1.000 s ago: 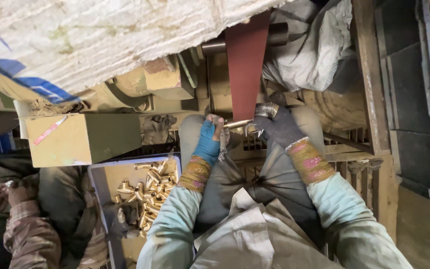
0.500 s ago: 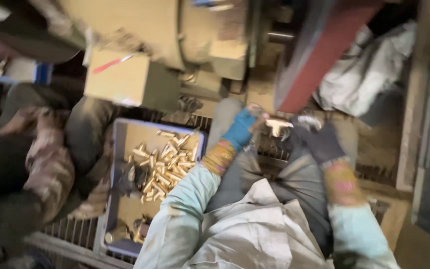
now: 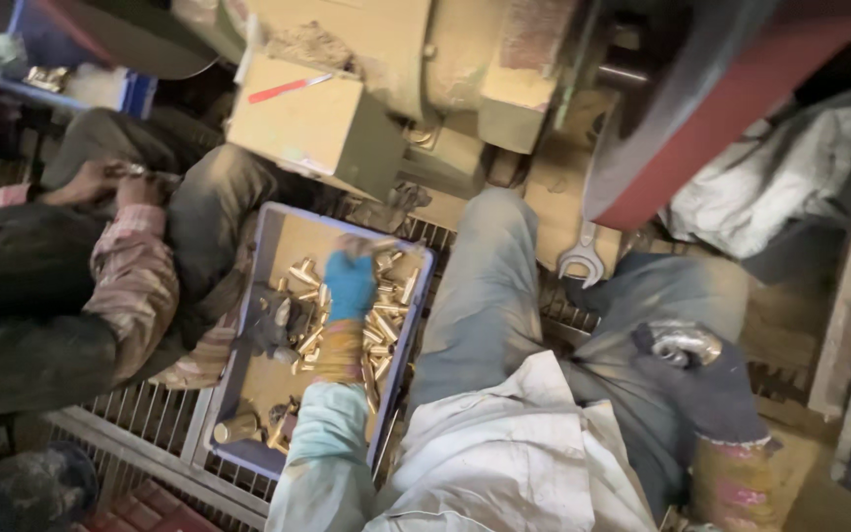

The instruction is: The person repeatedly picks up small brass-colored metal parts from a bin, presses them against a moving belt grinder to smooth or deburr them, and then places the finished parts into a second bin. The process is continuous and repetitive.

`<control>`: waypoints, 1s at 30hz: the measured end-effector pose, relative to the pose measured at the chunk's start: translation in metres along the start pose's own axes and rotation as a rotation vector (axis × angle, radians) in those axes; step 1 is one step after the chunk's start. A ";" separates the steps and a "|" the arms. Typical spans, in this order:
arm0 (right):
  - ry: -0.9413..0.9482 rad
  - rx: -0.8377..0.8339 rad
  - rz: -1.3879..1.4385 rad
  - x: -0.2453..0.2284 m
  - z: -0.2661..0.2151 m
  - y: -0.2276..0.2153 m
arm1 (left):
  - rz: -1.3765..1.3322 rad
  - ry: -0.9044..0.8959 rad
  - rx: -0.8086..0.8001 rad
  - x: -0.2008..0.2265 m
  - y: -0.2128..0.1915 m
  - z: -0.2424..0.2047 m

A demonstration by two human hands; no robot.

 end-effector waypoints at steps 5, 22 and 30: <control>-0.136 0.163 -0.077 -0.005 -0.017 -0.033 | -0.125 -0.127 -0.020 -0.077 -0.011 -0.004; 0.388 1.116 -0.367 0.064 -0.016 -0.285 | 0.376 0.650 -0.221 0.062 0.059 0.006; 0.365 0.609 -0.398 0.075 0.048 -0.318 | -0.121 0.288 -0.520 0.159 0.093 -0.022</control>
Point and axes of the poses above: each hand's wrist, its own z-axis towards the middle knuckle, its own y-axis out of the palm, x = y × z, the point moved 5 cm from there along z, towards the middle knuckle, and after that the axes turned 9 degrees about -y, right-handed, at the moved point
